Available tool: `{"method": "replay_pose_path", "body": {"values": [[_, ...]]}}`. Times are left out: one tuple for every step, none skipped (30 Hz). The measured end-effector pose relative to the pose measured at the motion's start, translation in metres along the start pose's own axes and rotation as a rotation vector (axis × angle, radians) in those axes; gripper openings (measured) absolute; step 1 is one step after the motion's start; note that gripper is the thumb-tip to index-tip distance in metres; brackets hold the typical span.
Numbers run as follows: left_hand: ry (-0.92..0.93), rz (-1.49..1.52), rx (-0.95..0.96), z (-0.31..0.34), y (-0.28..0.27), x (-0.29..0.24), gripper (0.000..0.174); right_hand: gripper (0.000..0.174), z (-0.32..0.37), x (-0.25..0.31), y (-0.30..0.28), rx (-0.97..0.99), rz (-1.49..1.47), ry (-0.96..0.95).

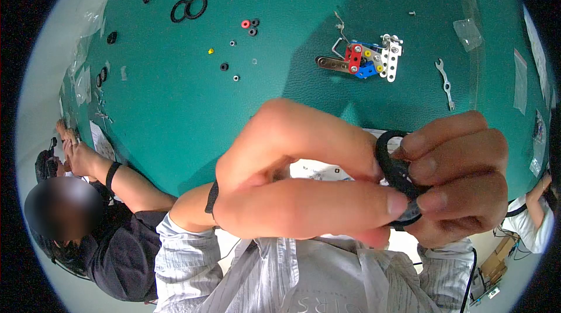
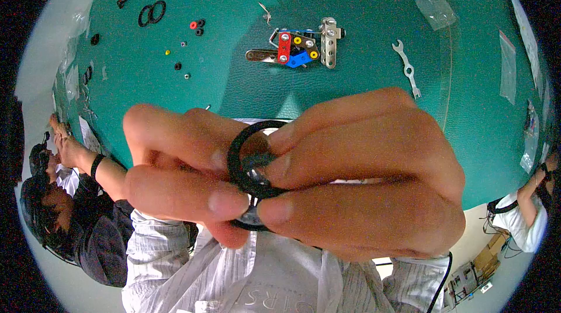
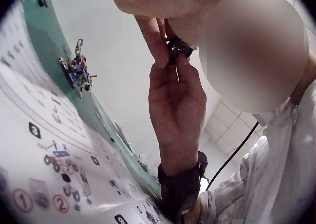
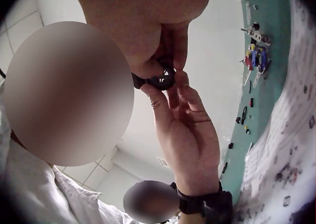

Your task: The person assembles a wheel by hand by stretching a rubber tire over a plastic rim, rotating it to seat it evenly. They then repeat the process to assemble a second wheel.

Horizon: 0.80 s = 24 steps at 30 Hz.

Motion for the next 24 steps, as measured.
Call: {"method": "replay_pose_path", "body": {"values": [[0.0,0.001,0.016,0.001,-0.001,0.001,0.026,0.034,0.0,0.0,-0.001,0.007,0.007,0.011],[0.002,0.013,0.028,0.002,-0.001,-0.001,0.027,0.034,0.0,0.002,-0.001,0.012,0.01,0.031],[0.007,-0.002,0.051,0.002,-0.003,0.0,0.028,0.034,-0.001,0.002,-0.002,0.025,0.006,0.043],[0.013,-0.017,0.073,0.002,-0.005,0.001,0.029,0.033,-0.002,0.003,-0.002,0.038,0.002,0.056],[0.011,-0.032,0.101,0.002,-0.007,0.002,0.03,0.033,-0.003,0.003,-0.003,0.059,-0.009,0.06],[0.013,-0.053,0.109,0.002,-0.007,0.003,0.03,0.032,-0.005,0.003,-0.005,0.081,-0.013,0.065],[0.016,-0.075,0.117,0.003,-0.008,0.004,0.03,0.031,-0.006,0.003,-0.006,0.103,-0.018,0.07],[0.024,-0.102,0.106,0.002,-0.006,0.005,0.03,0.03,-0.007,0.003,-0.009,0.125,-0.016,0.075],[0.033,-0.13,0.111,0.002,-0.007,0.006,0.03,0.029,-0.008,0.002,-0.008,0.135,-0.011,0.079],[0.043,-0.159,0.115,0.001,-0.008,0.006,0.029,0.028,-0.008,0.002,-0.008,0.145,-0.007,0.083],[0.053,-0.187,0.137,0.0,-0.011,0.006,0.029,0.027,-0.007,0.001,-0.007,0.142,0.0,0.086],[0.058,-0.208,0.145,-0.001,-0.011,0.005,0.028,0.026,-0.007,0.0,-0.007,0.143,0.001,0.076],[0.062,-0.229,0.154,-0.002,-0.011,0.005,0.028,0.025,-0.007,-0.001,-0.007,0.143,0.002,0.066],[0.06,-0.243,0.15,-0.002,-0.01,0.004,0.027,0.025,-0.008,-0.004,-0.008,0.148,-0.003,0.043],[0.061,-0.247,0.149,-0.003,-0.01,0.003,0.027,0.025,-0.008,-0.005,-0.009,0.154,-0.004,0.033],[0.062,-0.251,0.148,-0.003,-0.01,0.003,0.027,0.025,-0.009,-0.006,-0.01,0.159,-0.005,0.022],[0.065,-0.247,0.15,-0.002,-0.01,0.003,0.026,0.025,-0.009,-0.005,-0.011,0.164,-0.002,0.024],[0.076,-0.247,0.153,-0.001,-0.01,0.004,0.026,0.025,-0.008,-0.005,-0.012,0.162,0.003,0.02],[0.087,-0.246,0.156,0.0,-0.01,0.004,0.025,0.025,-0.008,-0.005,-0.013,0.159,0.008,0.016],[0.105,-0.249,0.161,0.002,-0.01,0.005,0.025,0.025,-0.006,-0.006,-0.014,0.149,0.016,0.005],[0.12,-0.248,0.163,0.002,-0.01,0.006,0.024,0.025,-0.005,-0.006,-0.013,0.134,0.022,-0.003],[0.136,-0.247,0.164,0.002,-0.009,0.007,0.024,0.025,-0.004,-0.006,-0.013,0.119,0.027,-0.011],[0.148,-0.241,0.163,0.001,-0.008,0.008,0.023,0.024,-0.003,-0.006,-0.012,0.099,0.029,-0.016],[0.162,-0.242,0.171,0.0,-0.008,0.009,0.021,0.024,-0.004,-0.006,-0.012,0.089,0.033,-0.016]]}}
Point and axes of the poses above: each hand's wrist, its own z-axis away from the middle knuckle, its own y-axis out of the palm, x = y × z, the point moved 2 cm from there along -z, towards the middle knuckle, and after that the axes turned 6 degrees about y, right-handed, at the moved point
